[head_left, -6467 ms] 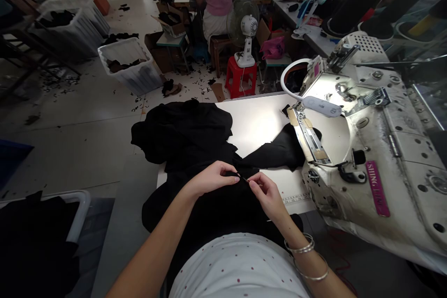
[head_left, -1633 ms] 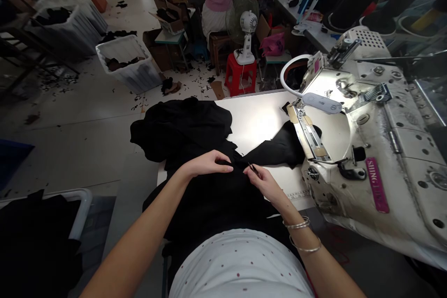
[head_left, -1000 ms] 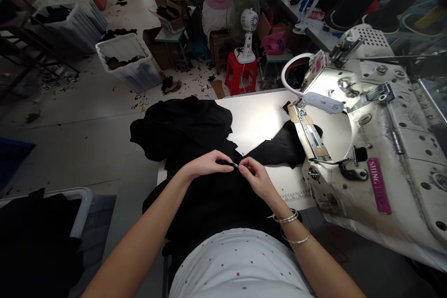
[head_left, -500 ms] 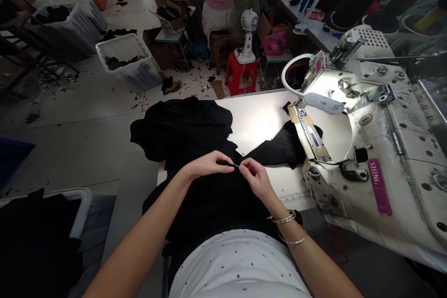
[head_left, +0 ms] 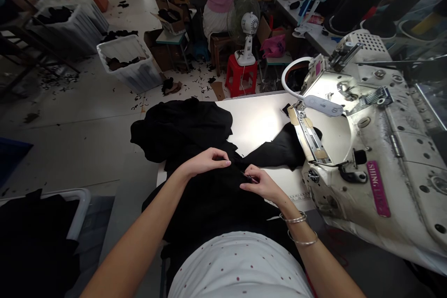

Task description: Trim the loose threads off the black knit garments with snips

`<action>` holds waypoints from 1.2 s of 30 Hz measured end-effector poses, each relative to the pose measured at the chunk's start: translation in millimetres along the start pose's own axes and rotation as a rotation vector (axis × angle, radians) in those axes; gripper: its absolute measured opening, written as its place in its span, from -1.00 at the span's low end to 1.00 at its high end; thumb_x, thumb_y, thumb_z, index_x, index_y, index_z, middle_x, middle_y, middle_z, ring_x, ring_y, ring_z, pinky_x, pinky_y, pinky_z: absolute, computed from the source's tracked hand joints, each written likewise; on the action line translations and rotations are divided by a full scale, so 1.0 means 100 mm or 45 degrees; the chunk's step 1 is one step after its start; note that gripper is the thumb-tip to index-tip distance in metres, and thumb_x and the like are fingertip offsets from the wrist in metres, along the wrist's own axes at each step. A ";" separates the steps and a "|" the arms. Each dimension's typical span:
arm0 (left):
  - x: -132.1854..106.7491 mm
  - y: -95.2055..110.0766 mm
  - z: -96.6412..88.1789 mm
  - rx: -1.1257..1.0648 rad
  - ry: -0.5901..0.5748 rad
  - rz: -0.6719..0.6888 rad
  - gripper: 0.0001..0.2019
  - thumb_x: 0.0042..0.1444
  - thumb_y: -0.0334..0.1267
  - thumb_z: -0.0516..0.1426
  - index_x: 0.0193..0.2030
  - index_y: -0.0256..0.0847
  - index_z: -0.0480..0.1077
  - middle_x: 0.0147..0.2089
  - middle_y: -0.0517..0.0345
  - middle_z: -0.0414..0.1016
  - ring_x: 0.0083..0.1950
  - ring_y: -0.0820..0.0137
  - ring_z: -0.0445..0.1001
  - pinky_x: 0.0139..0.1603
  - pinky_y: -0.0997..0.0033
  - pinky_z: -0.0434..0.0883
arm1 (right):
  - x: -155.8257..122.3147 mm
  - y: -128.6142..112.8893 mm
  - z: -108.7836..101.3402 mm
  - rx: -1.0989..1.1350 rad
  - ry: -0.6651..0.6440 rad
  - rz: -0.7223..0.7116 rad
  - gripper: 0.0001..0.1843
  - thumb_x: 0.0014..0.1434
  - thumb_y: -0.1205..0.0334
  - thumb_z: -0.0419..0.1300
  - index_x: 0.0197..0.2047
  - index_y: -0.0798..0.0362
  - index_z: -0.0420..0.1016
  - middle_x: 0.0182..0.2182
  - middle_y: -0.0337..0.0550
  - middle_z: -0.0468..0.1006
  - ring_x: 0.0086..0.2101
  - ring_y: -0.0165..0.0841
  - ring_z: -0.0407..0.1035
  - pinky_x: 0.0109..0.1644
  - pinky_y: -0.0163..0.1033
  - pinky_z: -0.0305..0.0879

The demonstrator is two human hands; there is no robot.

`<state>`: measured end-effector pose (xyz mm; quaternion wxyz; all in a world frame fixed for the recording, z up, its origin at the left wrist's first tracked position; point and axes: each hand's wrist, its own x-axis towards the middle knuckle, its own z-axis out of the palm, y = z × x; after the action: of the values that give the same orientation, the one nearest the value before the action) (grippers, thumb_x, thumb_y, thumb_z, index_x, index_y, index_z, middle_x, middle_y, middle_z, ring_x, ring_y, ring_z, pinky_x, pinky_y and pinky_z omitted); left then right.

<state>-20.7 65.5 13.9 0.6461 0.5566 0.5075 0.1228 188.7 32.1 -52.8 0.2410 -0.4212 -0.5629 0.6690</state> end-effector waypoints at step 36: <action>0.66 0.08 0.17 0.430 -0.167 0.160 -0.82 0.03 -0.30 0.03 -0.34 -0.30 0.42 -0.45 0.18 0.38 -0.46 0.52 0.25 -0.43 0.54 0.19 | -0.75 0.20 -0.04 0.578 0.103 0.494 -0.55 -0.18 -0.03 0.33 -0.33 0.15 0.40 -0.70 -0.44 0.08 -0.69 -0.63 -0.17 -0.62 -0.39 -0.30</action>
<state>26.7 106.1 -15.7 0.5664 0.6945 0.4419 0.0394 235.4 -30.6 -50.1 0.2189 -0.4826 -0.2980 0.7939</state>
